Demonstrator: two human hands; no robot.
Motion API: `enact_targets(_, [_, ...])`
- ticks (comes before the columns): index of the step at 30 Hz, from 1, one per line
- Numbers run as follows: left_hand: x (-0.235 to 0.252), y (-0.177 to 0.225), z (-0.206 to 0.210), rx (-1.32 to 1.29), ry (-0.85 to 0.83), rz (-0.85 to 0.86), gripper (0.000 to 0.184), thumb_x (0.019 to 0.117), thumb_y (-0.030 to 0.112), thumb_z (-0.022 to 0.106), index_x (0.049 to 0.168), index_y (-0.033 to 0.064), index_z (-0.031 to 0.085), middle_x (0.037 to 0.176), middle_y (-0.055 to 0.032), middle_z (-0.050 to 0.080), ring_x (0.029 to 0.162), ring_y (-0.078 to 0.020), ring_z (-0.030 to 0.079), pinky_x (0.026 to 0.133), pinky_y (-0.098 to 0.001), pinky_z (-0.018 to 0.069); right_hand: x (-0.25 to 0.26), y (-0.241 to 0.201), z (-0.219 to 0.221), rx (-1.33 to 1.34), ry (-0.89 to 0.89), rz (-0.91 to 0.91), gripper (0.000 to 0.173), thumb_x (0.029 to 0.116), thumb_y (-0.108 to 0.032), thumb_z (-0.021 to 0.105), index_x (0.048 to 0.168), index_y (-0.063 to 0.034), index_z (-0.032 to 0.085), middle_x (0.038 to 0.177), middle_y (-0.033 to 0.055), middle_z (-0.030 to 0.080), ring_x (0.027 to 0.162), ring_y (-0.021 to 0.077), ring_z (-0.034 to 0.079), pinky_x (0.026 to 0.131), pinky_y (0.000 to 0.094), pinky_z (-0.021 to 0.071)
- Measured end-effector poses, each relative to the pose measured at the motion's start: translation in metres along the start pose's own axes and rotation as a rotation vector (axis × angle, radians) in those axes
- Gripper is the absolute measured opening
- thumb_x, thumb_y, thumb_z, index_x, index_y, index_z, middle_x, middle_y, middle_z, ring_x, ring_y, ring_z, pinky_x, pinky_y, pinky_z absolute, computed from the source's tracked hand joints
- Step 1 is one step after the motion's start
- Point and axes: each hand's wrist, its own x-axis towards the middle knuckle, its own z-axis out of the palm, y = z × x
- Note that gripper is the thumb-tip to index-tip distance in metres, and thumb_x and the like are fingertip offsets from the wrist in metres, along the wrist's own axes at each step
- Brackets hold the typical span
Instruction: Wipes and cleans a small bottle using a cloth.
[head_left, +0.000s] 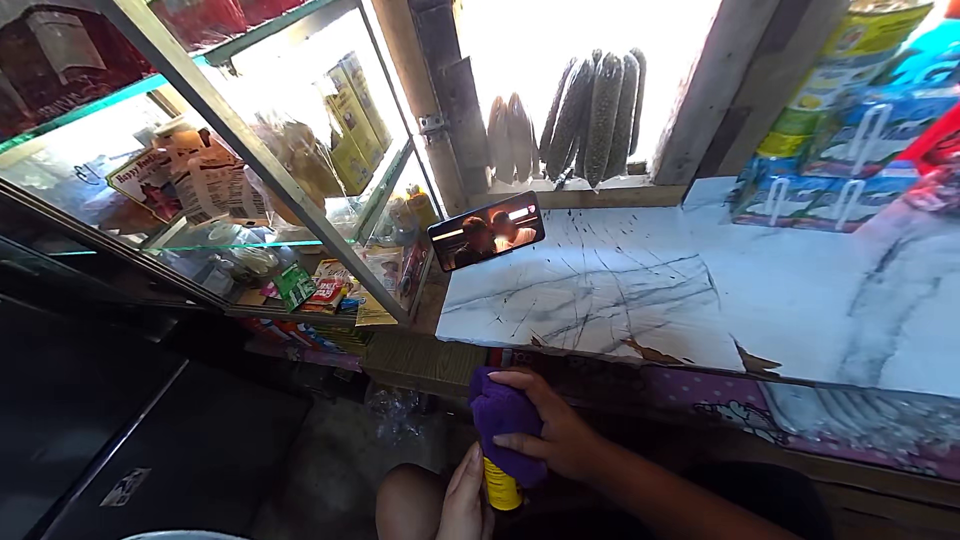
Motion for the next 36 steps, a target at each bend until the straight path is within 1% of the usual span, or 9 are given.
enact_targets(4, [0.002, 0.007, 0.009, -0.093, 0.179, -0.004, 0.047, 0.1104, 0.036, 0.025, 0.115, 0.0124, 0.065, 0.102, -0.0038, 0.076, 0.097, -0.0119, 0.072, 0.087, -0.0330, 0.0601, -0.004, -0.001, 0.004, -0.065, -0.166, -0.018, 0.097, 0.0766, -0.044, 0.087, 0.153, -0.0049, 0.042, 0.151, 0.0269, 0.043, 0.139, 0.0292, 0.047, 0.113, 0.0392, 0.0437])
enact_targets(7, [0.004, 0.004, 0.006, -0.153, 0.145, 0.014, 0.046, 0.1026, 0.052, 0.049, 0.122, 0.0135, 0.063, 0.107, -0.0042, 0.074, 0.101, -0.0129, 0.072, 0.090, -0.0344, 0.0594, -0.005, -0.001, 0.006, -0.088, -0.205, 0.014, 0.102, 0.0755, -0.047, 0.087, 0.155, -0.0052, 0.038, 0.153, 0.0281, 0.040, 0.142, 0.0293, 0.044, 0.115, 0.0375, 0.0414])
enact_targets(11, [-0.001, -0.002, -0.004, -0.183, 0.024, -0.040, 0.057, 0.0891, 0.052, 0.071, 0.130, 0.0163, 0.055, 0.112, -0.0025, 0.073, 0.103, -0.0130, 0.070, 0.090, -0.0340, 0.0588, -0.004, 0.001, 0.007, -0.067, -0.133, 0.016, 0.087, 0.0779, -0.042, 0.087, 0.148, -0.0053, 0.049, 0.142, 0.0210, 0.053, 0.133, 0.0207, 0.051, 0.111, 0.0310, 0.0441])
enact_targets(16, [0.001, -0.004, -0.012, -0.180, -0.155, -0.035, 0.050, 0.0963, 0.049, 0.064, 0.133, 0.0171, 0.053, 0.107, -0.0082, 0.072, 0.085, -0.0148, 0.071, 0.070, -0.0281, 0.0598, 0.000, -0.003, 0.003, -0.033, -0.021, 0.002, 0.051, 0.0891, -0.024, 0.079, 0.132, -0.0027, 0.061, 0.129, 0.0127, 0.064, 0.123, 0.0107, 0.059, 0.107, 0.0250, 0.0470])
enact_targets(20, [0.002, -0.001, -0.014, -0.171, -0.175, -0.044, 0.047, 0.0957, 0.050, 0.064, 0.125, 0.0139, 0.059, 0.100, -0.0109, 0.071, 0.079, -0.0157, 0.071, 0.065, -0.0268, 0.0594, 0.000, -0.003, -0.001, -0.055, 0.010, -0.002, 0.044, 0.0919, -0.012, 0.072, 0.132, 0.0011, 0.060, 0.130, 0.0119, 0.066, 0.122, 0.0091, 0.061, 0.107, 0.0245, 0.0481])
enact_targets(24, [0.001, 0.004, -0.009, -0.102, 0.008, -0.026, 0.055, 0.0914, 0.057, 0.066, 0.122, 0.0109, 0.063, 0.096, -0.0080, 0.074, 0.081, -0.0130, 0.072, 0.070, -0.0272, 0.0608, -0.002, -0.004, 0.001, 0.018, -0.045, 0.029, 0.064, 0.0918, -0.028, 0.076, 0.142, 0.0022, 0.051, 0.138, 0.0145, 0.060, 0.127, 0.0091, 0.057, 0.110, 0.0258, 0.0459])
enact_targets(26, [0.002, 0.006, -0.006, -0.111, 0.114, 0.009, 0.053, 0.0927, 0.054, 0.066, 0.125, 0.0113, 0.063, 0.105, -0.0054, 0.074, 0.095, -0.0116, 0.072, 0.086, -0.0306, 0.0599, -0.004, -0.001, 0.005, -0.025, -0.110, -0.021, 0.084, 0.0851, -0.039, 0.082, 0.149, -0.0002, 0.044, 0.142, 0.0198, 0.054, 0.132, 0.0184, 0.053, 0.112, 0.0327, 0.0443])
enact_targets(30, [0.005, 0.009, 0.003, -0.100, 0.286, 0.021, 0.037, 0.1051, 0.036, 0.041, 0.129, 0.0115, 0.055, 0.105, -0.0033, 0.074, 0.097, -0.0104, 0.072, 0.084, -0.0308, 0.0608, -0.011, -0.004, 0.016, -0.109, -0.192, 0.033, 0.106, 0.0764, -0.047, 0.085, 0.158, -0.0040, 0.033, 0.156, 0.0307, 0.036, 0.144, 0.0365, 0.042, 0.116, 0.0455, 0.0405])
enact_targets(36, [0.001, 0.004, 0.007, -0.044, 0.253, 0.005, 0.040, 0.1057, 0.040, 0.043, 0.127, 0.0097, 0.056, 0.105, -0.0033, 0.074, 0.097, -0.0106, 0.071, 0.086, -0.0315, 0.0601, -0.010, -0.007, 0.017, -0.063, -0.141, 0.134, 0.099, 0.0758, -0.045, 0.087, 0.155, -0.0076, 0.041, 0.149, 0.0228, 0.046, 0.138, 0.0259, 0.047, 0.114, 0.0368, 0.0421])
